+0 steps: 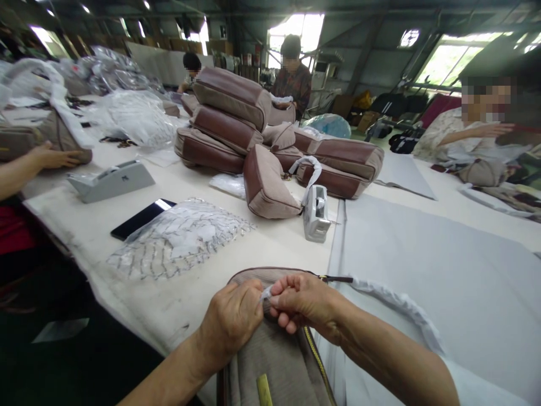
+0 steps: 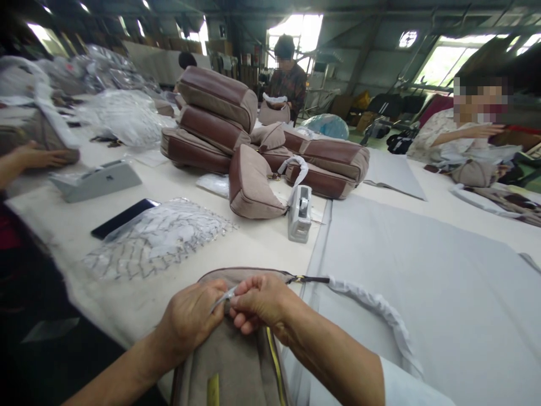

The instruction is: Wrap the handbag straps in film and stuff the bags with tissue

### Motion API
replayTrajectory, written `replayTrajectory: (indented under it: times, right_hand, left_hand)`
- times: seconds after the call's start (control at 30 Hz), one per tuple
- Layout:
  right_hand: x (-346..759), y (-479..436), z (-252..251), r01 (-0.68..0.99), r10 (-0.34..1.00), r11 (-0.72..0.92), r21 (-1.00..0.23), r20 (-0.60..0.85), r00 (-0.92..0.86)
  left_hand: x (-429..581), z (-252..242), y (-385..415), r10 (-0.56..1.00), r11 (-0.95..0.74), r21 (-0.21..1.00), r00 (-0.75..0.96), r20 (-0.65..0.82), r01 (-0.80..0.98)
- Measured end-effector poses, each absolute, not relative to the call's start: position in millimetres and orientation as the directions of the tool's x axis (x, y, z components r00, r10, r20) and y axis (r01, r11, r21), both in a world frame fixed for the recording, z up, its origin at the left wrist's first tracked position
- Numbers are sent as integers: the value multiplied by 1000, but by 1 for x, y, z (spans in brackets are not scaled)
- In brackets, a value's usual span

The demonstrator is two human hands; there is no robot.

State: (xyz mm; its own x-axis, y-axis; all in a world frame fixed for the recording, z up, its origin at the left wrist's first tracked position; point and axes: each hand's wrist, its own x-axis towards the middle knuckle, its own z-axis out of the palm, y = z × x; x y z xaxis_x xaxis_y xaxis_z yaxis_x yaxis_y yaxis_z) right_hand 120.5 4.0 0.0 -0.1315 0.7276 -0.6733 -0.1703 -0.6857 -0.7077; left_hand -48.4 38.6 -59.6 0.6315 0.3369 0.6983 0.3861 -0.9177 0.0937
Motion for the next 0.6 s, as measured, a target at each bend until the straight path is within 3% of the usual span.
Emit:
replayTrajectory:
  times: [0.23,0.43,0.6]
  right_hand:
    - [109,-5,-5,-241,782,-602,-762,-623,19]
    - [96,-10,-18,-216,809,-544,-811,-575,120]
    - [86,-14,-24,-206,840,-490,-847,-522,150]
  left_hand:
    - [-46,-52,37,585,-811,412,587,560,415]
    - [-44,-34,33,817,-509,674,547,182,535]
    - [-41,-19,36,861,-232,797,499,-100,558]
